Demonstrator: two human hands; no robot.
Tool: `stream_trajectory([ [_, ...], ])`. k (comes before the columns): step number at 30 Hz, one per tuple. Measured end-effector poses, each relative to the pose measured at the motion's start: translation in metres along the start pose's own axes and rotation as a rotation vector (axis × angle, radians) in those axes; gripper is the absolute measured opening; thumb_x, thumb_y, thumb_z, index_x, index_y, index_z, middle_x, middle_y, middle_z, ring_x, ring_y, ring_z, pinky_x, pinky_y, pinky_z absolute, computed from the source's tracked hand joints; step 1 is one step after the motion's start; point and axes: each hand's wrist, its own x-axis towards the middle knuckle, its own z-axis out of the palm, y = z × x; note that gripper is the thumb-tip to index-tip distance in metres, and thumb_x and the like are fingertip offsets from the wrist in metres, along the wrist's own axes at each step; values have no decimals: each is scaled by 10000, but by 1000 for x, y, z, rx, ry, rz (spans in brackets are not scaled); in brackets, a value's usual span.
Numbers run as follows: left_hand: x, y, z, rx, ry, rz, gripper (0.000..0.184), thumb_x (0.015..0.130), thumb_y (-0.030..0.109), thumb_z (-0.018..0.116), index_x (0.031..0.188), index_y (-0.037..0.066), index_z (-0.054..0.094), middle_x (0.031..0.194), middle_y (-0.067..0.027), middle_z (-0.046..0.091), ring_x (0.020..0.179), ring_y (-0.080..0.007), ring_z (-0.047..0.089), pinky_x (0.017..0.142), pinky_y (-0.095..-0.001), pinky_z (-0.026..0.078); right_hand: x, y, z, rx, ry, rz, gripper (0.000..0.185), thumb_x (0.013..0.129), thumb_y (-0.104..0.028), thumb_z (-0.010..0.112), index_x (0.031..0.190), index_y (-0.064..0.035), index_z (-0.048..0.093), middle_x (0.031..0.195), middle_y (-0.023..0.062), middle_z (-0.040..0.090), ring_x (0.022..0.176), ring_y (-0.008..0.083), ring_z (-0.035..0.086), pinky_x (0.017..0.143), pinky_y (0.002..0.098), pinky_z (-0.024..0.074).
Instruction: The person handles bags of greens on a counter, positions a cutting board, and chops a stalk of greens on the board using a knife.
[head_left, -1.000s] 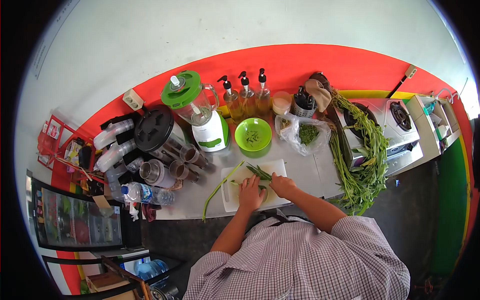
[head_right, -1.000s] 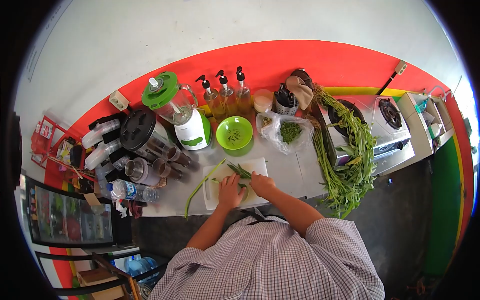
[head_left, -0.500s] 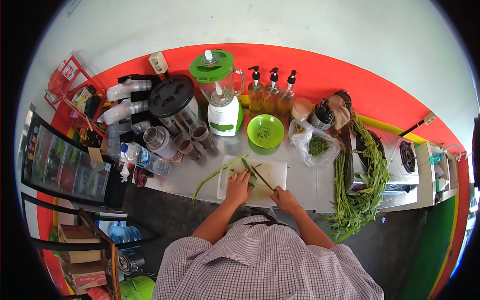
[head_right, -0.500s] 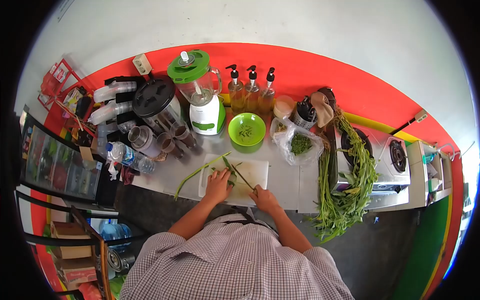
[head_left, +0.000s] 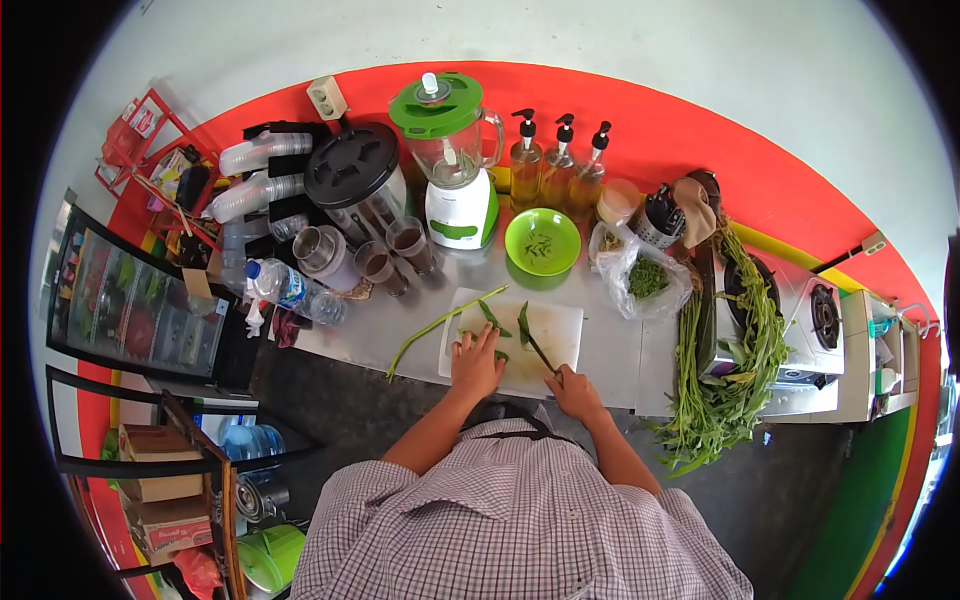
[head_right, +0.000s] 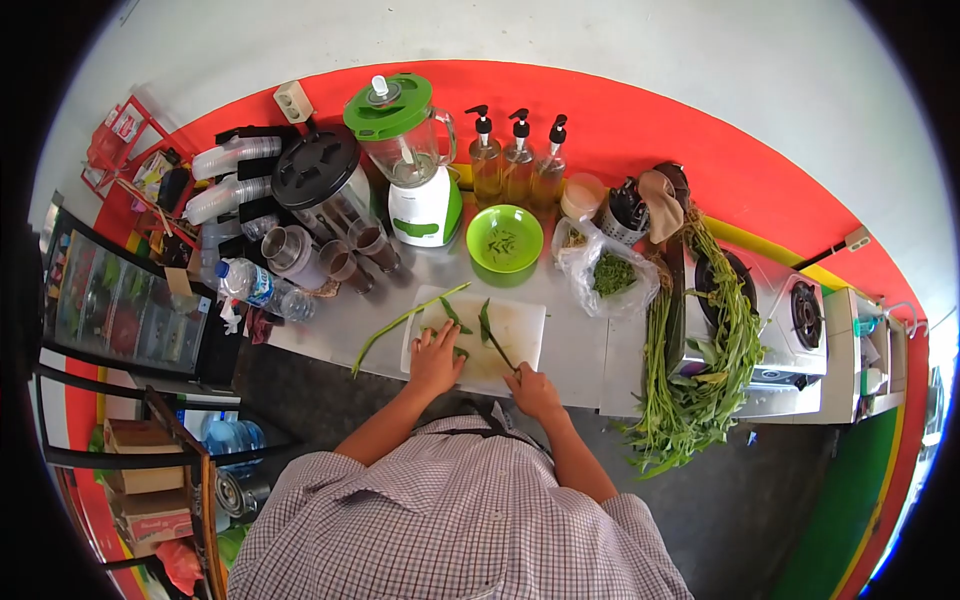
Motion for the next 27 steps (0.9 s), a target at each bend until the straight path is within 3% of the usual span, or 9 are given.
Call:
stream_trajectory([
  [7,-1,-8,-4,-10,-69,-70,723,884,324,699,1512,108,415,1613,-53,353,1391,-336,369,1116,-522,298,-7,-4,-9,61,12,-38,396,973,-379,631,1065,4,588,892,259,698,856,459,676,758,518,524],
  [9,-1,-10,0,-131,126,-154,739,858,304,728,1496,96,418,1564,-107,405,1366,-354,388,1093,-555,320,-12,-7,-12,117,-16,-49,394,969,-375,641,1059,5,593,884,256,697,850,455,675,755,511,521],
  [13,7,-9,-3,-192,238,-164,743,853,239,730,1505,110,397,1558,-130,394,1364,-377,386,1090,-564,319,-21,-2,-13,206,71,1,366,956,-344,663,1049,7,611,870,242,694,832,440,671,752,492,517],
  [18,27,4,-15,-188,72,259,668,826,97,708,1451,193,493,1517,-131,400,1352,-366,382,1071,-533,339,-32,14,-9,156,167,67,370,947,-341,676,952,26,631,831,225,688,791,425,663,740,475,517],
  [20,36,11,-11,-97,95,288,637,821,88,707,1421,215,534,1499,-118,414,1347,-346,383,1066,-520,343,-36,29,-3,134,186,74,411,939,-353,689,832,39,633,744,198,676,697,366,664,691,445,518],
  [25,60,11,-1,21,122,362,496,806,88,722,1272,245,659,1445,-57,465,1336,-286,387,1041,-489,353,-59,33,-10,185,147,185,438,933,-365,699,781,41,640,668,162,662,609,275,658,631,407,514],
  [27,66,7,-5,-29,-22,432,345,812,112,725,1149,178,694,1361,-37,528,1290,-273,442,1041,-476,348,-64,37,-8,175,171,187,433,931,-368,702,794,38,645,661,155,663,595,254,657,618,398,512],
])
